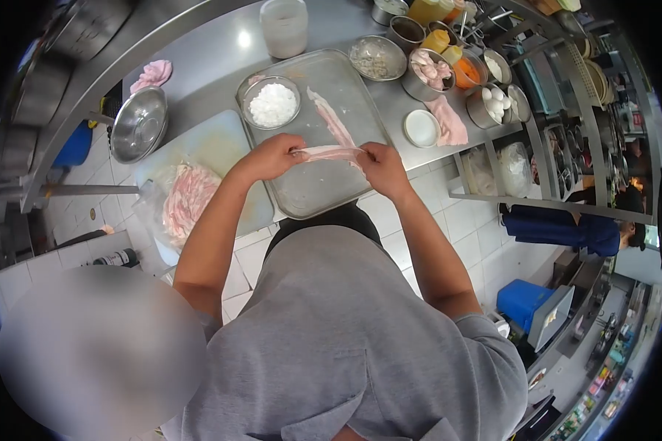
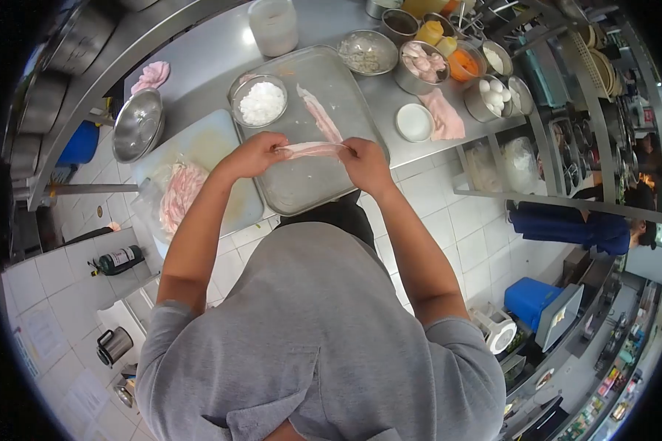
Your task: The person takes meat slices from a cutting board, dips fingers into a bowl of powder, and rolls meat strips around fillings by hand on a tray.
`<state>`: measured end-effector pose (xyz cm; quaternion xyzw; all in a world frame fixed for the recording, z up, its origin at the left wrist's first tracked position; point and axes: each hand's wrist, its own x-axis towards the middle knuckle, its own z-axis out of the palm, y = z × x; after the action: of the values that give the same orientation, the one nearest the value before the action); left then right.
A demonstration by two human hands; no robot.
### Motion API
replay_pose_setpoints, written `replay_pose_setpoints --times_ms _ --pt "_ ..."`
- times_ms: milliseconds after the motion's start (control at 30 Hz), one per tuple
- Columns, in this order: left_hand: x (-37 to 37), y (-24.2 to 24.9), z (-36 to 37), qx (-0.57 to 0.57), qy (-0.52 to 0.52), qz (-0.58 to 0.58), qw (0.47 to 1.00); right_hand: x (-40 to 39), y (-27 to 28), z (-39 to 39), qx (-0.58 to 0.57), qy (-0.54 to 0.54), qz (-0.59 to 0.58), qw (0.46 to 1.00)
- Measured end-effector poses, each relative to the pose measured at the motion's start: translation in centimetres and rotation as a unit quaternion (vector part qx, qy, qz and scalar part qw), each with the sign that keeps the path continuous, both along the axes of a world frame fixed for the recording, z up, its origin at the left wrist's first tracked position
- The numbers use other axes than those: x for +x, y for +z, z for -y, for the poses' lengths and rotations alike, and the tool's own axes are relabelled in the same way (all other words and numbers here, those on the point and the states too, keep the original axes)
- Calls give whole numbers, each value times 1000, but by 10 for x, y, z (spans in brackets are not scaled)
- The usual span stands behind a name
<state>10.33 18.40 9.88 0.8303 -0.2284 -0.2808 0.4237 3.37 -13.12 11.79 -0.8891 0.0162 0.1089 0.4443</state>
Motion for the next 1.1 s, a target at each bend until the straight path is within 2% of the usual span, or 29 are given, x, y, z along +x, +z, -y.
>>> replay_pose_setpoints --times_ms 33,67,133,333,400,467,600,967,1100 --pt "7 1 5 40 -46 47 997 -7 -16 5 4 -6 -3 1000" --pt "14 -2 11 43 -54 45 997 -13 -32 9 17 -42 -33 998" --pt "34 -14 23 95 -94 134 982 -21 -46 15 34 -85 -63 994" --pt "104 -21 73 215 -152 210 941 -21 -72 5 23 -141 -95 985" --pt "124 -26 88 227 -168 227 932 -14 -78 1 -36 -135 -87 986" --pt "135 -24 104 297 -197 220 908 -5 -80 1 -47 -138 -99 984" --pt "149 -47 114 307 -213 247 894 5 -76 5 -108 -126 -119 979" --pt "181 -73 99 330 -181 232 897 17 -75 13 -112 -105 -178 972" --pt "186 -57 102 347 -159 216 899 19 -73 13 -114 -99 -177 973"
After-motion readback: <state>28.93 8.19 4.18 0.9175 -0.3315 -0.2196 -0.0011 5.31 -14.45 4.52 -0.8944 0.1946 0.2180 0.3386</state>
